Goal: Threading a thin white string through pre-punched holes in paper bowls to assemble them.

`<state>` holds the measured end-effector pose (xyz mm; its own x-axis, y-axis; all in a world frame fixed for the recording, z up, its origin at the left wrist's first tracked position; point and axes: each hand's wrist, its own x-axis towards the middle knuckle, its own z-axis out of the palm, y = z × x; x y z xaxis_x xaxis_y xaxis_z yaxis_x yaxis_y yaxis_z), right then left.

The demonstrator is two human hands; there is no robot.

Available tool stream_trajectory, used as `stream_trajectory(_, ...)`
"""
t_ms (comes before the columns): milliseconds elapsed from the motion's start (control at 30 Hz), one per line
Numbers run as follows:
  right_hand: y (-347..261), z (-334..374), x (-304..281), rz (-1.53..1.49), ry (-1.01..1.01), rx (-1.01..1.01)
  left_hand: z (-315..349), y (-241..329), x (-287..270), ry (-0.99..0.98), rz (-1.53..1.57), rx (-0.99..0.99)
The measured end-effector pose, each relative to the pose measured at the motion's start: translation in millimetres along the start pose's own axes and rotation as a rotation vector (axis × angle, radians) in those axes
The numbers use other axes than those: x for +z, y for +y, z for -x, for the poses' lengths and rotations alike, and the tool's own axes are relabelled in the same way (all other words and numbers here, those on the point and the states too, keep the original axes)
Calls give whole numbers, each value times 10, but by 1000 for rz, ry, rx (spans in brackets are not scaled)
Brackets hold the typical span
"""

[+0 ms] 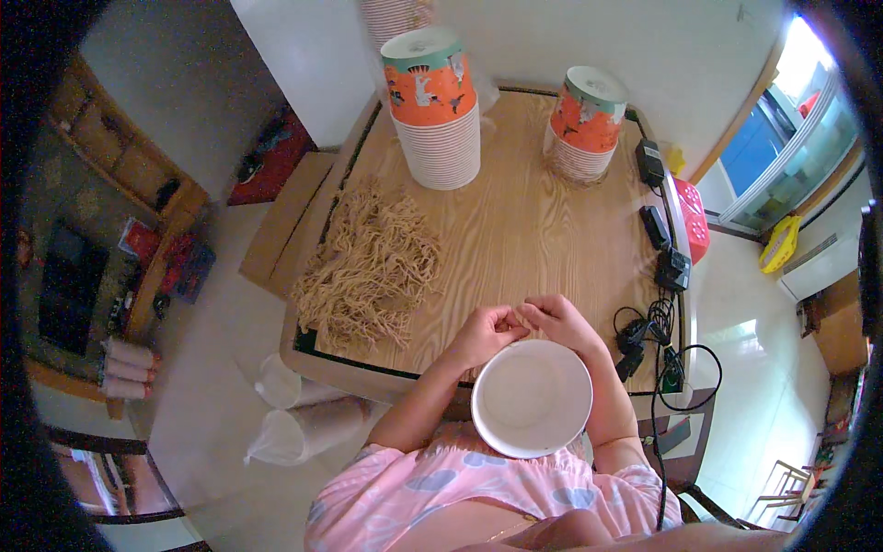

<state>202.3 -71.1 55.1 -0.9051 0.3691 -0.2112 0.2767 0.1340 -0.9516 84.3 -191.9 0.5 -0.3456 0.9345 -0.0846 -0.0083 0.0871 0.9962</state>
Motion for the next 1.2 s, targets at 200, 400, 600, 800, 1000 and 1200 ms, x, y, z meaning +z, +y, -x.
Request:
stream_trajectory(200, 58, -64, -111, 210, 85, 35, 10, 97, -32, -26, -184, -96)
stream_trajectory(400, -109, -26, -9, -20, -93, -41, 11, 85, -15, -30, -53, -9)
stream_trajectory(600, 84, -77, -52, -153, -146, -56, -18, -12, -27, -25, -60, -8)
stream_trajectory(800, 78, -101, -69, -206, -17, -125, -28, -38, -54, -34, -194, -63)
stream_trajectory(1000, 296, -158, -190, -215, -154, -232, -11, 59, -16, 5, -107, -2)
stream_trajectory(1200, 206, -149, -97, 78, -7, -235, -1, 28, -36, 25, -141, -33)
